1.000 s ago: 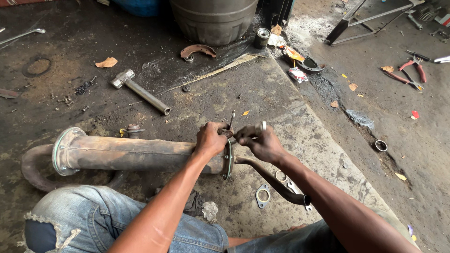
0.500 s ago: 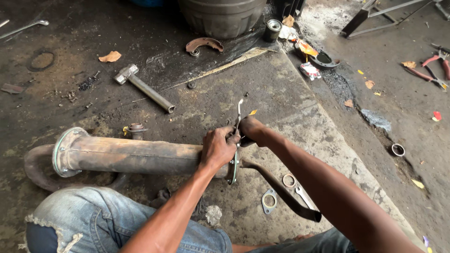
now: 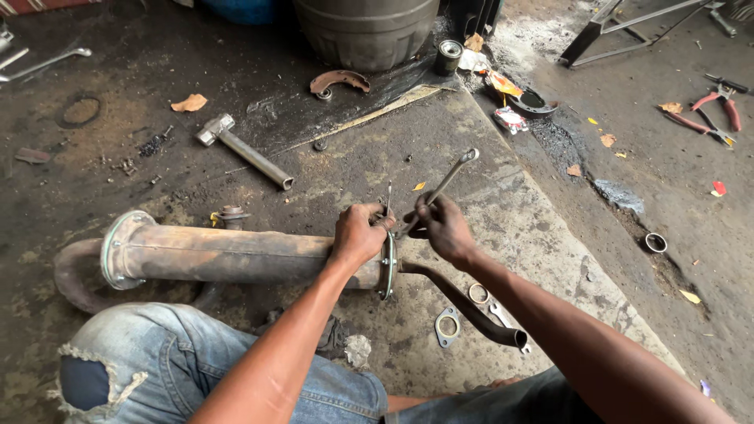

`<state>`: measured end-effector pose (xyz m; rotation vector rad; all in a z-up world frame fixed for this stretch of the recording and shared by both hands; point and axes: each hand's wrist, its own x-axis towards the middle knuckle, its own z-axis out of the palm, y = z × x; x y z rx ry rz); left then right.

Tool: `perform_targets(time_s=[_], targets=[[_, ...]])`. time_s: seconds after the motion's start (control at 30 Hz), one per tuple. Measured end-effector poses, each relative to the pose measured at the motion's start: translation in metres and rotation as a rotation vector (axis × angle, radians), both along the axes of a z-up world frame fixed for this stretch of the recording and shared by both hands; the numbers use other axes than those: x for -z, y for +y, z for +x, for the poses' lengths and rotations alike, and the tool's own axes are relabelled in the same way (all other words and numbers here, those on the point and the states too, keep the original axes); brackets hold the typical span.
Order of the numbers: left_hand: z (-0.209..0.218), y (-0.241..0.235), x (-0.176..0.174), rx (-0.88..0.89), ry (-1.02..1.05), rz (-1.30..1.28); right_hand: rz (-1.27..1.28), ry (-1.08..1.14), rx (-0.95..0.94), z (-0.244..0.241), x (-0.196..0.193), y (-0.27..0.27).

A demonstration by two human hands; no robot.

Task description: The person sits on the floor and uses two wrenches to tighten bolts on a flange of a rusty exhaust pipe. The person repeatedly adjusts the wrenches and rotates the bolts to secure the flange connection.

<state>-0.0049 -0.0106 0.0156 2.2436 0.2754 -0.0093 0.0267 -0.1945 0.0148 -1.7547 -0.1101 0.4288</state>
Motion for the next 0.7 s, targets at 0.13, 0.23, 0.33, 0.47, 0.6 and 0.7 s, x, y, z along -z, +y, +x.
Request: perform_targets(time_s=[0.13, 0.23, 0.33, 0.47, 0.6, 0.7], targets=[[0.002, 0.003, 0.002, 0.027, -0.130, 0.033, -0.070, -0.146, -0.053, -0.013, -0.001, 0.004], [0.000, 0.003, -0.002, 0.017, -0.027, -0.001, 0.020, -0.265, -0.147, -0.017, 0.004, -0.006], [-0.003, 0.001, -0.006, 0.013, -0.025, -0.009, 0.109, -0.243, -0.184, -0.012, 0.003, -0.009], [-0.003, 0.001, -0.008, 0.039, -0.005, -0.001, 0.174, -0.021, -0.045, -0.008, -0.018, 0.001], [-0.001, 0.002, -0.006, 0.027, 0.077, -0.062, -0.018, -0.043, -0.042, -0.014, -0.040, 0.011], [0.001, 0.002, -0.002, 0.031, 0.134, -0.076, -0.152, -0.154, -0.083, -0.011, -0.041, 0.016]])
